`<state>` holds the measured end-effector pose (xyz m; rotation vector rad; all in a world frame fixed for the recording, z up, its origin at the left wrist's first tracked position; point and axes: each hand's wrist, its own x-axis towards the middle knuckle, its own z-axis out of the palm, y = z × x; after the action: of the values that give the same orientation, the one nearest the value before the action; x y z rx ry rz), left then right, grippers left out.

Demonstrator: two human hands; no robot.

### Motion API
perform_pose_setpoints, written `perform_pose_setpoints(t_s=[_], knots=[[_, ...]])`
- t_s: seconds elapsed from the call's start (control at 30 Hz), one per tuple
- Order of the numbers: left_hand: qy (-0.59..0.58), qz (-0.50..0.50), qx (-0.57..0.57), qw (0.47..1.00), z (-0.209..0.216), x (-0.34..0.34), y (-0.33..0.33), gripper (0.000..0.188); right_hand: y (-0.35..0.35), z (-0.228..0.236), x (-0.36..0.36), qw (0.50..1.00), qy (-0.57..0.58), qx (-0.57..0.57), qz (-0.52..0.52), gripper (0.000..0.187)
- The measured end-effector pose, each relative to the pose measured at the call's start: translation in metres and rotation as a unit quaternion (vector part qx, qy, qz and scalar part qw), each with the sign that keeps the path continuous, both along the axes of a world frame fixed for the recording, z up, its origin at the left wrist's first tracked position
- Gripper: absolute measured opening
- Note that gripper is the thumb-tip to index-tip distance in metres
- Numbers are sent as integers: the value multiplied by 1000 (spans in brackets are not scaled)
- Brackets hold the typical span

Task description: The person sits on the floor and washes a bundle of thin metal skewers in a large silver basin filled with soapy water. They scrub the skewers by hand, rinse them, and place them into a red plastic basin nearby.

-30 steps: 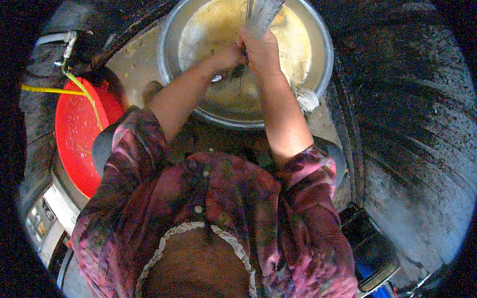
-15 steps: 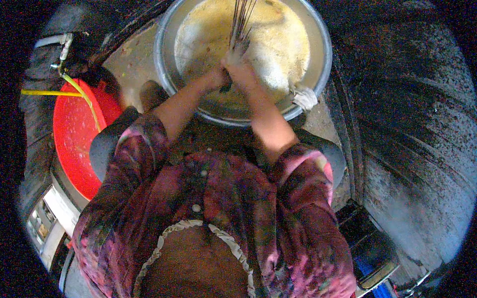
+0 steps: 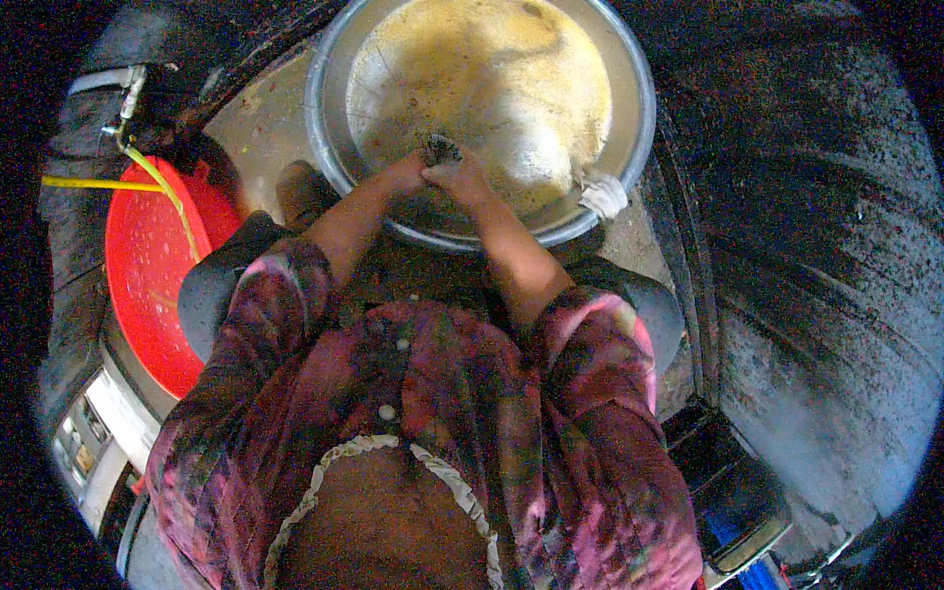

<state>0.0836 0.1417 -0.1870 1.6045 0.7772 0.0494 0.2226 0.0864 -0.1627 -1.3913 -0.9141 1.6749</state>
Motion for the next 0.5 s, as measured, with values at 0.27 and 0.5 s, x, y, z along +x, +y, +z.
perform_pose_setpoints(t_s=[0.27, 0.5], knots=[[-37, 82, 84, 992, -18, 11, -9, 36, 6, -5, -3, 999, -20, 47, -8, 38], [-7, 83, 23, 996, 13, 11, -12, 38, 5, -8, 9, 993, 93, -69, -23, 37]])
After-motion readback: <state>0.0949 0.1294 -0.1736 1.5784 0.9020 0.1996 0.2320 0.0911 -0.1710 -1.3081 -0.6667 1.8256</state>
